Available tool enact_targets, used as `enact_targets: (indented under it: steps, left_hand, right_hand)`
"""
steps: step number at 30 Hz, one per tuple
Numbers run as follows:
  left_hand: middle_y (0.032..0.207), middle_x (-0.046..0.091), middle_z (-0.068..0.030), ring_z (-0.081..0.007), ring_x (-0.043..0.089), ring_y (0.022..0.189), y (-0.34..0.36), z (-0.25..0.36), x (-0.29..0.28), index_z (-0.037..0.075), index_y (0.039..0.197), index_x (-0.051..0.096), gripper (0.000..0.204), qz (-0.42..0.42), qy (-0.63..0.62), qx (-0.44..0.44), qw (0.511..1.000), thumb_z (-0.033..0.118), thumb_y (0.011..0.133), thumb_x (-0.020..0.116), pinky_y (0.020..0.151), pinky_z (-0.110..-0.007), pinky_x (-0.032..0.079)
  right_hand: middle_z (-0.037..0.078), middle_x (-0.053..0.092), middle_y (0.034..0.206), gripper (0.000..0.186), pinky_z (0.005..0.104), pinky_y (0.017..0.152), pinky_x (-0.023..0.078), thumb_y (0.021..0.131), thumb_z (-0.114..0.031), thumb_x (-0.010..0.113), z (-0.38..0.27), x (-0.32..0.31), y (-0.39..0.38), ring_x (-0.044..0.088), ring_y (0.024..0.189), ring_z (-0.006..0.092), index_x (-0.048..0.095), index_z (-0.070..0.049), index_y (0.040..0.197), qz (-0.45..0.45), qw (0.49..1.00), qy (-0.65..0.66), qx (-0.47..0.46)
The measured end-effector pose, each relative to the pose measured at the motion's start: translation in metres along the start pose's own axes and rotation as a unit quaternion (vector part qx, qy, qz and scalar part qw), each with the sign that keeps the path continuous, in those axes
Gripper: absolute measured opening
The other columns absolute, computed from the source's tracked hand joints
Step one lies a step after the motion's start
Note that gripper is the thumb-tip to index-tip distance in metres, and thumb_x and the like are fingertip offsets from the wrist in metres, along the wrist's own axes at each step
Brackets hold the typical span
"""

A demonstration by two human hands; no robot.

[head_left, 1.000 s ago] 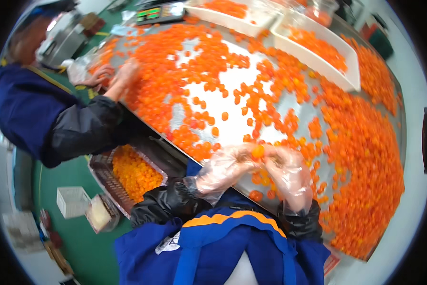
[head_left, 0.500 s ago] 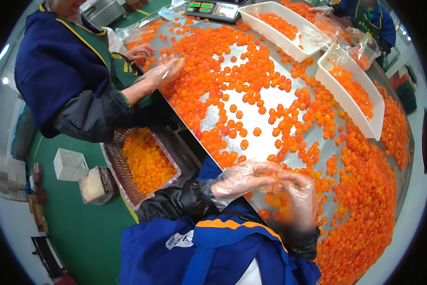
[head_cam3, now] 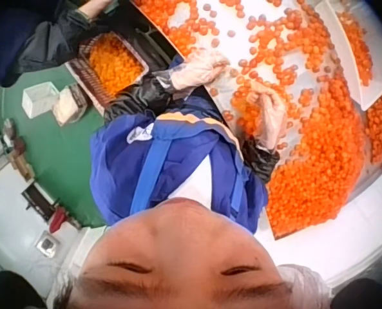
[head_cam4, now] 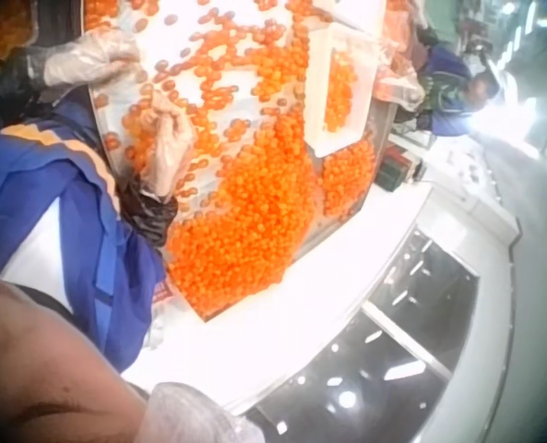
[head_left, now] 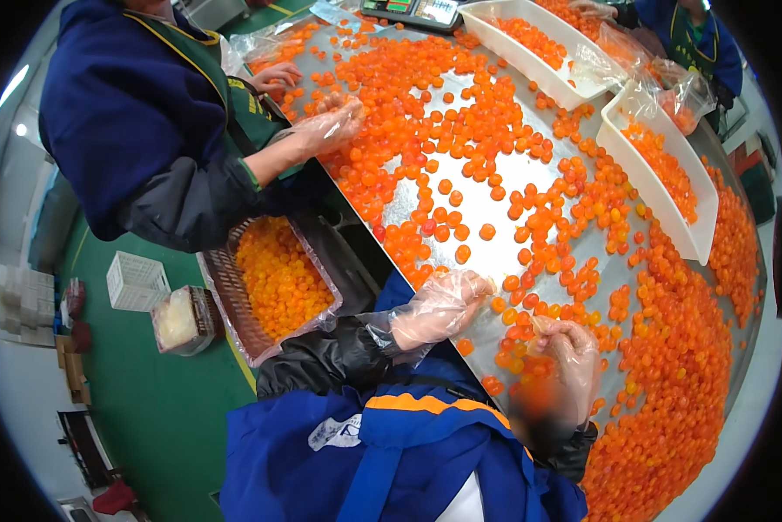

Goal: Sorting and inspecting salted egg yolks on a production line.

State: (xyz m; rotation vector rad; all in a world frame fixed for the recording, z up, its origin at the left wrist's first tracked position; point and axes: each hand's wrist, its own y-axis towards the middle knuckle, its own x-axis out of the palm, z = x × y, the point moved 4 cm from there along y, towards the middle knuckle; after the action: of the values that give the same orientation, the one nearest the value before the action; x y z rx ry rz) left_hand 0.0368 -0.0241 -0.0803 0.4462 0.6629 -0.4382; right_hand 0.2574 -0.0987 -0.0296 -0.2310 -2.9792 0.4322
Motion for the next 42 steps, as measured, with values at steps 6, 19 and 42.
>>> enact_targets:
  steps: [6,19,42]
  left_hand:
    - [0.100,0.067,-0.0146,-0.0380,0.065,0.089,0.001,-0.004,0.009,0.010,0.103,0.067,0.013,-0.020,0.008,-0.021,1.000,0.012,0.090,0.065,0.074,-0.047,0.052]
    - [0.098,0.069,-0.0190,-0.0396,0.066,0.089,0.002,-0.003,0.007,0.006,0.109,0.069,0.023,-0.052,-0.021,-0.073,0.996,0.024,0.098,0.060,0.075,-0.046,0.054]
    - [0.099,0.069,-0.0155,-0.0376,0.066,0.089,0.002,-0.010,0.014,0.009,0.103,0.068,0.012,-0.038,-0.023,-0.071,0.997,0.013,0.096,0.058,0.074,-0.044,0.055]
  right_hand:
    - [0.008,0.062,0.088,0.015,0.0297,0.076,0.055,0.097,0.002,0.048,0.000,-0.001,0.000,0.061,0.078,0.0127,0.062,0.005,0.093,0.011,0.999,-0.029,0.012]
    - [0.009,0.060,0.091,0.013,0.0292,0.076,0.052,0.096,0.004,0.049,0.002,0.002,-0.003,0.059,0.080,0.0145,0.062,0.006,0.097,-0.004,0.998,0.045,0.041]
    - [0.004,0.062,0.086,0.007,0.0253,0.071,0.051,0.095,-0.006,0.061,0.006,-0.034,-0.010,0.060,0.078,0.0110,0.064,0.000,0.098,0.049,0.997,0.036,0.044]
